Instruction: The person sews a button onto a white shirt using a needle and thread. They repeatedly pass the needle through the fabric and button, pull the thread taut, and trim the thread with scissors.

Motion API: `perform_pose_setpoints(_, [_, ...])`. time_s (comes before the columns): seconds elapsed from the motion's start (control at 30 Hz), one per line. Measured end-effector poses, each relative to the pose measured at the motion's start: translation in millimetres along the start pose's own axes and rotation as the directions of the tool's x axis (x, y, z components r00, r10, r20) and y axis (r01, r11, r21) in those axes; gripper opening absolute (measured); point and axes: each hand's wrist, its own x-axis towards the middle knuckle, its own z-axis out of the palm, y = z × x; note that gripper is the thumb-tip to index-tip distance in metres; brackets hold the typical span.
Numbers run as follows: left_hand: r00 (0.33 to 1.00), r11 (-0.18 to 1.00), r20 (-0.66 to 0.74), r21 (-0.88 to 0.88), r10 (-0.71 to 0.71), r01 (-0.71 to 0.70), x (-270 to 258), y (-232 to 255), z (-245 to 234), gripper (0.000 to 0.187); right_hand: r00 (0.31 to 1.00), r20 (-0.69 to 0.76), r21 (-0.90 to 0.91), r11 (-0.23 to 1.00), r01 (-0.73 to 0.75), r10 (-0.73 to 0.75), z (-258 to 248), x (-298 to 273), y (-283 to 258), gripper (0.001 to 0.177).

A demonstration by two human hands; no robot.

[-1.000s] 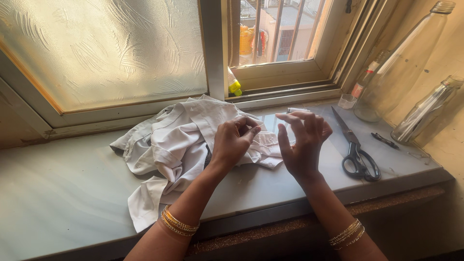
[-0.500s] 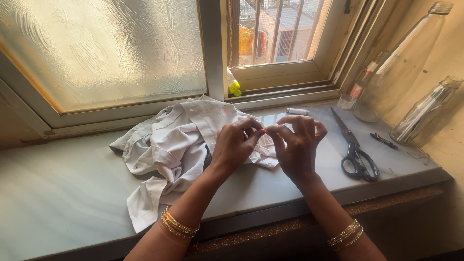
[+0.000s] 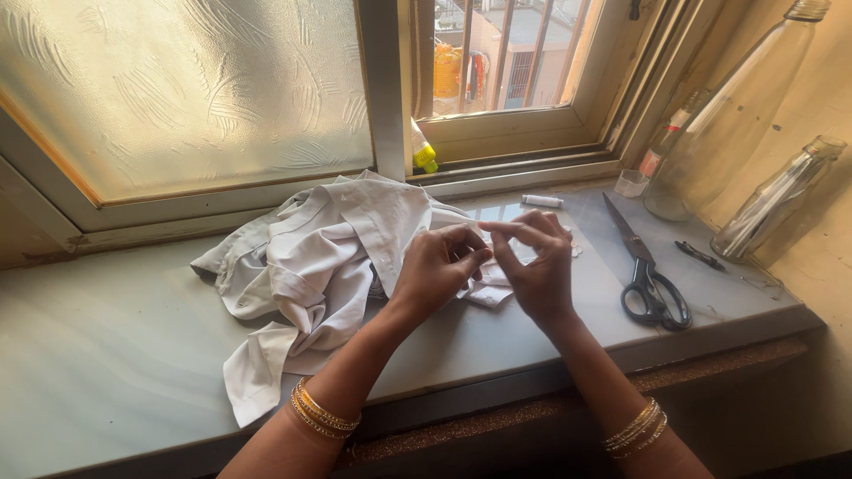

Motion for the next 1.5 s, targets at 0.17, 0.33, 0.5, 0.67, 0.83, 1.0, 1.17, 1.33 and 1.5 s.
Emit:
perform_pose_setpoints(0.17, [0.999, 0.992, -0.053, 0.127, 0.012, -0.005, -2, 7, -6, 0.009, 0.971, -0.001, -0.312, 0.923, 0.227, -0.24, 3, -7, -7, 0.017])
perform_pose_setpoints(0.33, [0.996, 0.98, -0.094, 0.196, 0.006, 0.012, 0, 4, -4, 0.011, 0.962, 0.06, -0.426, 0.864, 0.268, -0.268, -1, -8, -6, 0.013])
perform_pose_setpoints(0.5, [1.0, 0.978, -0.026, 0.207, 0.013, -0.007, 3, -3, -4, 0.009, 0.917, 0.194, -0.528, 0.751, 0.396, -0.347, -10, 3, -7, 0.013])
perform_pose_setpoints(0.67, [0.951, 0.955, 0.191, -0.127, -0.243, 0.269, 8, -23, -8, 0.011, 0.898, 0.276, -0.496, 0.749, 0.439, -0.343, -18, 5, -2, 0.014])
perform_pose_setpoints(0.83, [0.847, 0.871, 0.367, -0.161, -0.384, 0.464, 6, -55, -20, 0.012, 0.858, 0.332, -0.557, 0.652, 0.514, -0.393, -4, -13, 10, 0.025])
perform_pose_setpoints(1.0, [0.757, 0.805, 0.466, -0.144, -0.458, 0.576, 3, -64, -30, 0.012, 0.84, 0.436, -0.455, 0.726, 0.515, -0.323, -3, -29, 5, 0.013])
perform_pose_setpoints(1.17, [0.739, 0.812, 0.456, -0.058, -0.496, 0.58, -3, -70, -29, 0.013, 0.856, 0.385, -0.5, 0.701, 0.508, -0.346, -1, -30, 10, 0.025])
perform_pose_setpoints(1.33, [0.84, 0.934, 0.449, -0.035, -0.303, 0.355, 4, -64, -22, 0.019, 0.876, 0.371, -0.514, 0.718, 0.47, -0.307, 2, -21, 7, 0.017])
perform_pose_setpoints(1.5, [0.918, 0.967, 0.341, -0.075, -0.204, 0.242, 7, -51, -14, 0.017, 0.918, 0.341, -0.423, 0.838, 0.344, -0.204, -5, -13, -1, 0.017])
